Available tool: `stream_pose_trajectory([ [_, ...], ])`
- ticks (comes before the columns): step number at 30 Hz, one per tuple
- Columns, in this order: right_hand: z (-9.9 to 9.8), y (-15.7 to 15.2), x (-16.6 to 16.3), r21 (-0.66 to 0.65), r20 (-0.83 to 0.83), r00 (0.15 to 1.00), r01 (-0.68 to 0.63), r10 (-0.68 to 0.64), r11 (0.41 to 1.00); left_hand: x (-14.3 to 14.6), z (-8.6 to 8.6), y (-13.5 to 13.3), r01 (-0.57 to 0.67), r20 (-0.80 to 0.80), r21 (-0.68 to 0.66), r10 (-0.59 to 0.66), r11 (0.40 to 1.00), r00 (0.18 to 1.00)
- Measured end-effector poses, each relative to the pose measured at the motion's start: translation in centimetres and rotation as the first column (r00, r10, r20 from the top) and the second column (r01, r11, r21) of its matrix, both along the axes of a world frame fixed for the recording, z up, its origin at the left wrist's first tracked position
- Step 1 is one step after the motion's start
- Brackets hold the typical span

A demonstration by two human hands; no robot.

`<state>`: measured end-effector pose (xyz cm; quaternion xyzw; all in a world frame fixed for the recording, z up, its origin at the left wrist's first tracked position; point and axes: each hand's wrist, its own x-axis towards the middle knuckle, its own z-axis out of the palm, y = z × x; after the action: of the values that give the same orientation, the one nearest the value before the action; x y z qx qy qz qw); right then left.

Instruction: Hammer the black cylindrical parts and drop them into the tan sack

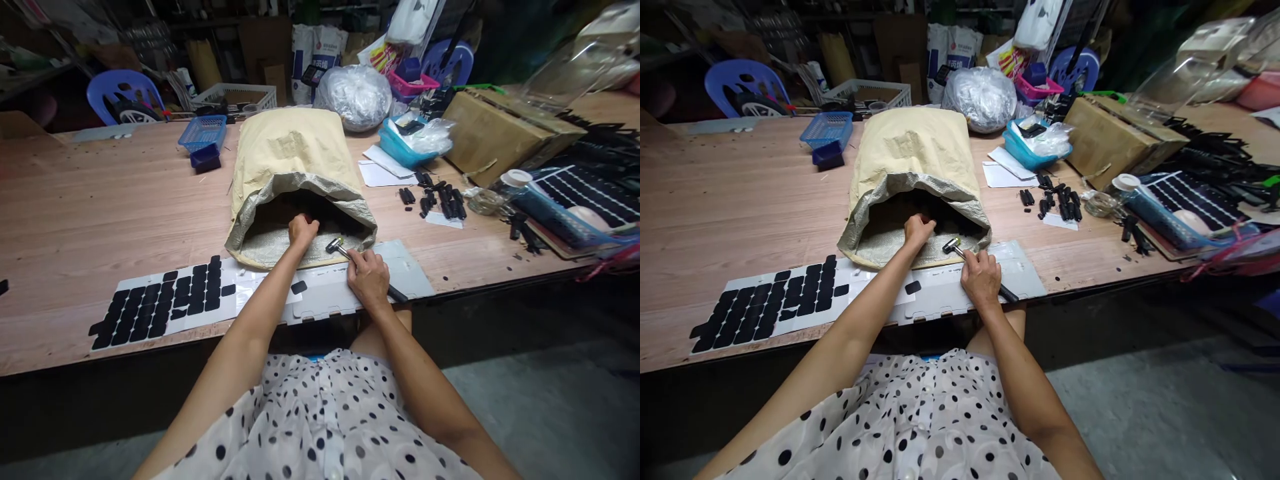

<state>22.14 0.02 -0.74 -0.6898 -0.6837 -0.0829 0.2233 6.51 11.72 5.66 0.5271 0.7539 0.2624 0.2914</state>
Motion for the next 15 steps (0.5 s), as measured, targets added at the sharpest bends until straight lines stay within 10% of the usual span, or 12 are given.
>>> stream_pose_trajectory([
  [6, 0.1, 0.0, 0.0, -0.016, -0.023, 1.000, 0.002, -0.002, 1.000, 0.1, -0.1, 0.1, 0.025, -0.174, -0.128, -0.047, 0.992, 0.984],
  [15, 0.0, 0.1, -0.1, -0.004, -0.021, 1.000, 0.017, -0.017, 1.000, -5.4, -1.6, -6.5, 0.310, 0.029, 0.141, -0.317, 0.940, 0.948],
])
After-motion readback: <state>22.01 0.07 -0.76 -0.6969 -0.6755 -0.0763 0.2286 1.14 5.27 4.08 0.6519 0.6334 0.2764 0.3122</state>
